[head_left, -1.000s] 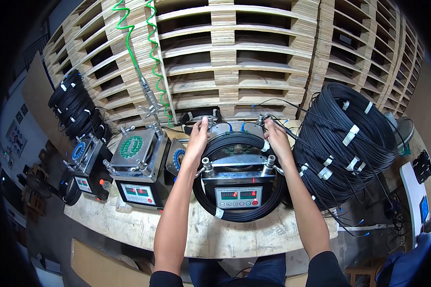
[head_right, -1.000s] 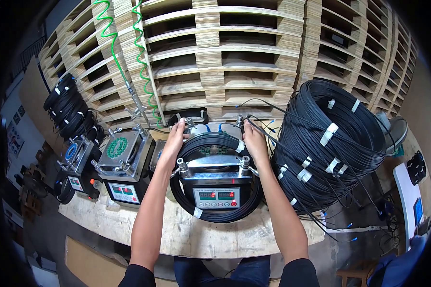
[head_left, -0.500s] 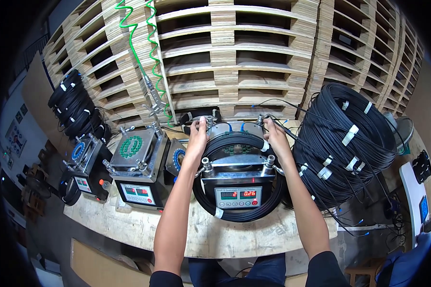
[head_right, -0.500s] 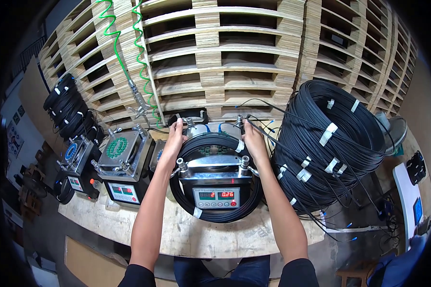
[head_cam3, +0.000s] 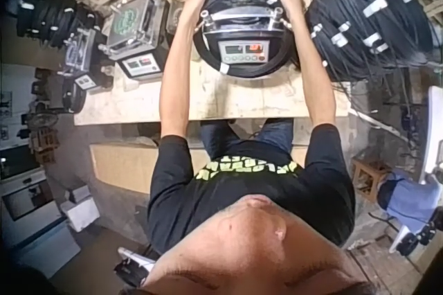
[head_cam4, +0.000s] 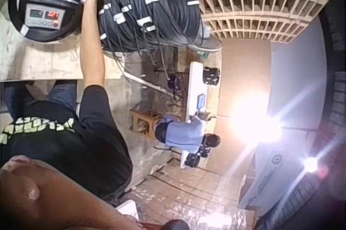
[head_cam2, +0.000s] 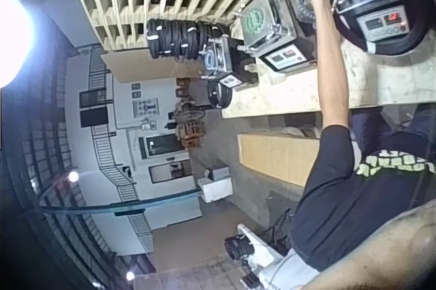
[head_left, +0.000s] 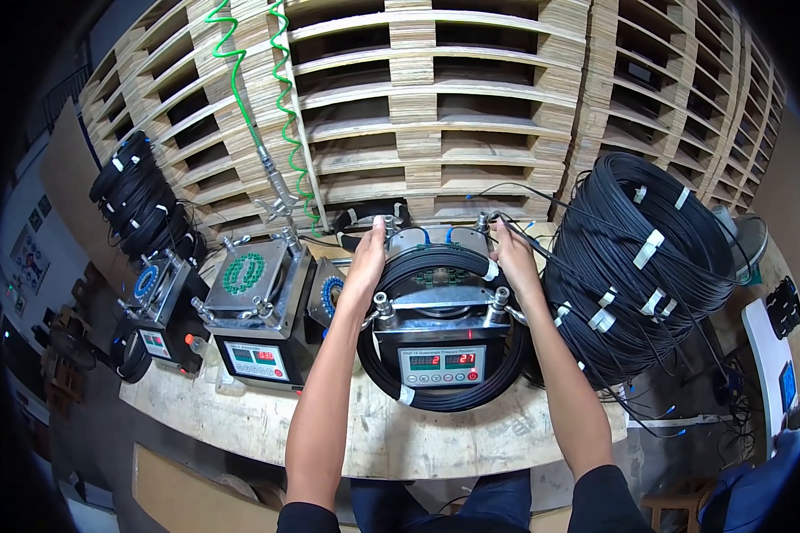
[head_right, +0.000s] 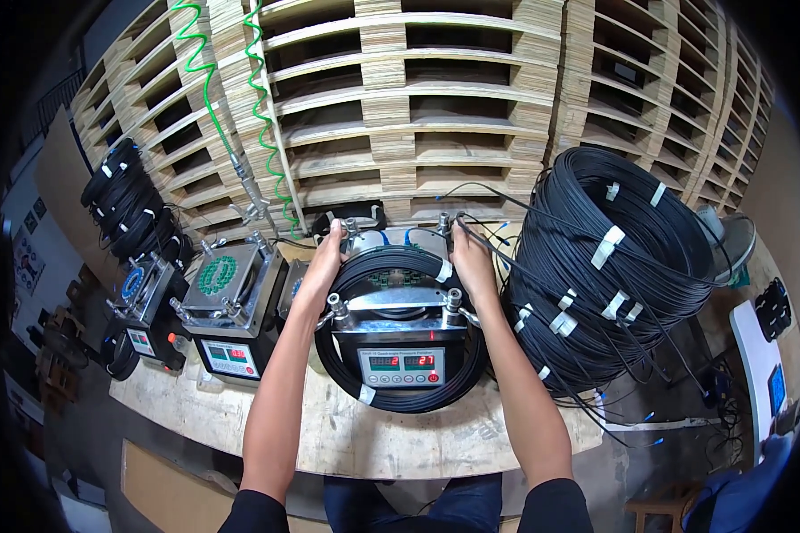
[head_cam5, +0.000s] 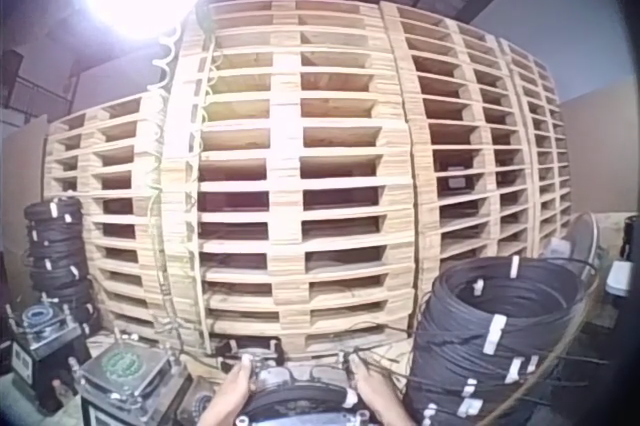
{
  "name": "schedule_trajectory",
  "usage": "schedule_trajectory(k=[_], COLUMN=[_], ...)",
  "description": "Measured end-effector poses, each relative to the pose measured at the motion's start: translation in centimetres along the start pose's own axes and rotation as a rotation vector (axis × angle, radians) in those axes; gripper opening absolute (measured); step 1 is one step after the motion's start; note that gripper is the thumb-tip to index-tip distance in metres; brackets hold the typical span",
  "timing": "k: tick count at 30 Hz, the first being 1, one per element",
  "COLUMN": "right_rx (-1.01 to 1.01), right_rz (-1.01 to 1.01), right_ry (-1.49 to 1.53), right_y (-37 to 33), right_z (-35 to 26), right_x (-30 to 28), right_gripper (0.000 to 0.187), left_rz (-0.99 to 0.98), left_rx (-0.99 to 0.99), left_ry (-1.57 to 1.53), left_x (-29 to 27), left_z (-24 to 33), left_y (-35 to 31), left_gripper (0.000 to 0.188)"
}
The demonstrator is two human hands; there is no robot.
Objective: Finishing and processing industrial coils of black wire using crimping or sealing machinery.
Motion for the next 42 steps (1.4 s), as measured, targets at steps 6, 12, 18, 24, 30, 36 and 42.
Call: schedule_trajectory(k=[6, 12, 18, 24, 30, 36, 42], right_rx=[-0.064, -0.038, -0.018, -0.052, -0.008, -0.061, -0.029], right_rz=[-0.044, -0.043, -0.042, -0.077, -0.103, -0.073, -0.018], right_ry=[0.047, 0.03, -0.098, -0.043, 0.031, 0.05, -0.081], right_y=[0.8, 0.9, 0.1, 1.0, 0.3, 1.5, 0.1], right_z=[1.2, 1.0, -0.3, 1.2, 0.3, 1.8, 0.0], right_x=[0.2, 0.3, 0.2, 0.0, 0.6, 0.1, 0.2], right_gripper=[0.053, 0.054, 0.054, 0.052, 0.051, 0.054, 0.055], left_rz=[0.037, 0.033, 0.04, -0.001, 0.08, 0.027, 0.001], left_rx=[-0.015, -0.024, -0.028, -0.018, 0.024, -0.021, 0.002], left_ry=[-0.044, -0.045, -0.03, 0.025, -0.014, -0.059, 0.022], left_x=[0.4, 0.1, -0.3, 0.1, 0.0, 0.4, -0.2], left_z=[0.5, 0.7, 0.5, 0.7, 0.2, 0.8, 0.2], left_y=[-0.4, -0.5, -0.5, -0.4, -0.4, -0.4, -0.2], left_gripper=[0.087, 0.088, 0.087, 0.084, 0.081, 0.082, 0.08])
Point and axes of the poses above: each hand's wrist, its own y-axis towards the middle knuckle, its own x-axis out of the palm, z = x × y, the point moved 2 cm from there along y, towards the middle knuckle, and after that the axes turned 4 degrees about -y, right-handed, at the moved point
